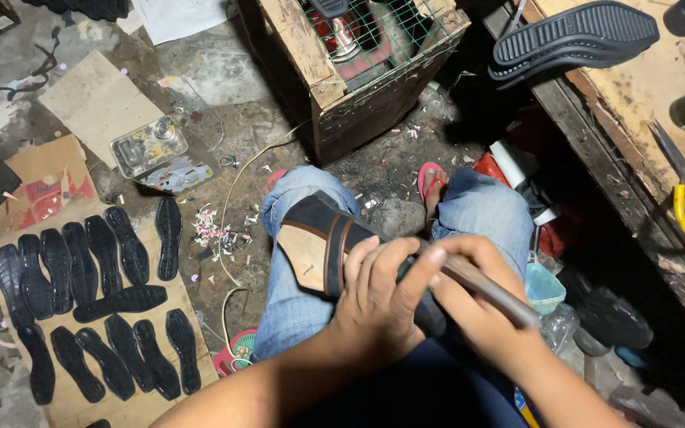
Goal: The person sits on the workshop floor holding a shoe mounted on a wooden last and uses a rasp to file and shape the edge of the shoe's sole. They repeatedly rotate the shoe to work around the sole perimeter, brushing away debris, and continue rasping the heel and sides.
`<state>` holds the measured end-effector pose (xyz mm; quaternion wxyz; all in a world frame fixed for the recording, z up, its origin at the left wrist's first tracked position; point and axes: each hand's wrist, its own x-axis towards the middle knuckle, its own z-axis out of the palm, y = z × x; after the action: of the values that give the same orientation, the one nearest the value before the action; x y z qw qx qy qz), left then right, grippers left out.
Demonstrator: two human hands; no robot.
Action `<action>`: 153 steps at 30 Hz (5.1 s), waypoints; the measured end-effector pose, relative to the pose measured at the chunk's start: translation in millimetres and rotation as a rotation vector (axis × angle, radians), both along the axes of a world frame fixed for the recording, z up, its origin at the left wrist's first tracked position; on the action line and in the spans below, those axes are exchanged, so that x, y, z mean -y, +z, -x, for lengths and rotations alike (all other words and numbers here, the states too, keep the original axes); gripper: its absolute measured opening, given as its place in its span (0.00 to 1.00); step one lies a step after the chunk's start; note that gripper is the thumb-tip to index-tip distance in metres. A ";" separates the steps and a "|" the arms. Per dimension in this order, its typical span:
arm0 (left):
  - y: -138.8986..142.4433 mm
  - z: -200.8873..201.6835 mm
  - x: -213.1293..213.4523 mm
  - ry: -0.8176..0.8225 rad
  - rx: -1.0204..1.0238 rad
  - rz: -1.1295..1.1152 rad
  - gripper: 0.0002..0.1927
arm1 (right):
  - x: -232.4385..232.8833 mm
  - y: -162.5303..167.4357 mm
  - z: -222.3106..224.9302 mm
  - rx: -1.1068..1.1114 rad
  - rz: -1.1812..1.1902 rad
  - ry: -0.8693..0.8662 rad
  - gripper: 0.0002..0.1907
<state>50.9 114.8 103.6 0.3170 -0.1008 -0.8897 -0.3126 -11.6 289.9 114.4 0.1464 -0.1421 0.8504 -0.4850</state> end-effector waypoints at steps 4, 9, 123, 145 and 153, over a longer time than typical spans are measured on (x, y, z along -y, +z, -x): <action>-3.9 1.9 1.8 -0.023 -0.054 0.015 0.45 | 13.0 -5.7 27.9 0.238 0.159 0.029 0.20; -0.5 3.6 2.5 -0.003 -0.019 -0.042 0.48 | 20.1 -3.0 25.3 0.020 0.201 0.079 0.16; 83.6 54.9 74.1 -0.328 0.545 -0.937 0.28 | 7.1 8.2 14.4 1.012 0.740 -0.055 0.45; 110.3 45.6 79.1 -0.104 0.061 -0.493 0.12 | -13.9 5.5 12.3 0.670 0.477 0.254 0.46; 102.1 55.6 85.4 -0.125 0.408 -0.938 0.18 | -9.7 8.5 13.0 0.708 0.494 0.221 0.47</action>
<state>-4.7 29.4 205.7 0.1288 0.0624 -0.6899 -0.7096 -24.6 299.6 122.9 0.4413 -0.0881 0.5861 -0.6737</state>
